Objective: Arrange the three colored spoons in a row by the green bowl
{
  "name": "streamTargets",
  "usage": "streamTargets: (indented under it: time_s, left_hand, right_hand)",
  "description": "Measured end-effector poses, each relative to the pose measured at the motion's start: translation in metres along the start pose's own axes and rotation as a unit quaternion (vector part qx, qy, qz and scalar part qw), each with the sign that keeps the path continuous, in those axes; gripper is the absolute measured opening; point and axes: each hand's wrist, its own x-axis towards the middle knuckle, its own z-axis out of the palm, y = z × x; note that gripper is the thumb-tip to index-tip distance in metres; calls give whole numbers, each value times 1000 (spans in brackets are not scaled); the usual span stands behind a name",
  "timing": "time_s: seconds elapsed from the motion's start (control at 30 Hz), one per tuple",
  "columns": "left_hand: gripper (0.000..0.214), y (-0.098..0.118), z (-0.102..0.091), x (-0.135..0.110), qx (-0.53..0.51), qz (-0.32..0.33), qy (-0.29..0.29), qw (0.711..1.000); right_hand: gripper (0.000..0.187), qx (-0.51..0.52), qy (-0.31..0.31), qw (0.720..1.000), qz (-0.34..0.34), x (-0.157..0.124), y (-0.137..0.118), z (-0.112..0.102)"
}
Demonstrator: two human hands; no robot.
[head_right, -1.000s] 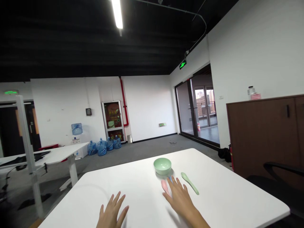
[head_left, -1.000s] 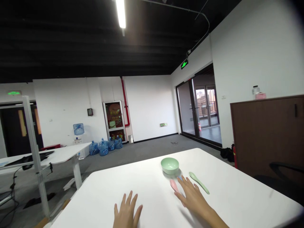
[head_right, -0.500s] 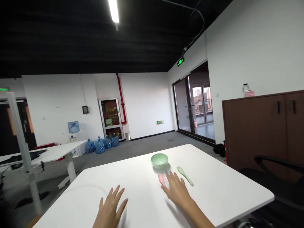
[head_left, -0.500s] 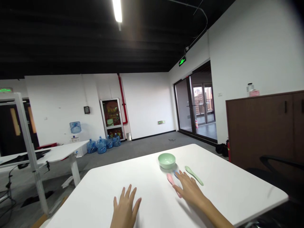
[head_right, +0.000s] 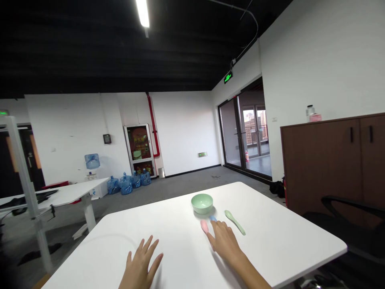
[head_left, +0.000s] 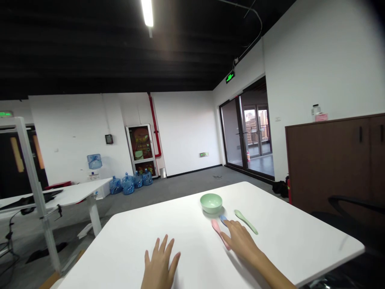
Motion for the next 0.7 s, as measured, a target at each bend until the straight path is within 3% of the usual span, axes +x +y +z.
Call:
streamTargets:
  time_s: [0.3,0.43,0.57,0.7]
  left_hand:
    - [62,0,10,2,33,-2,14,999]
    - [63,-2,13,3,34,-1,3,999]
    - [62,-10,21,3,47,-1,16,999]
    - [61,-18,29,6,61,6,43,997]
  right_hand:
    - [29,-73,-78,991,83,10,-28,7]
    - [39,-76,-92,989,88,11,-32,11]
    - [37,-56,-72,992,89,12,-30,9]
    - [33,-12,-8,997,73,27,-28,-3]
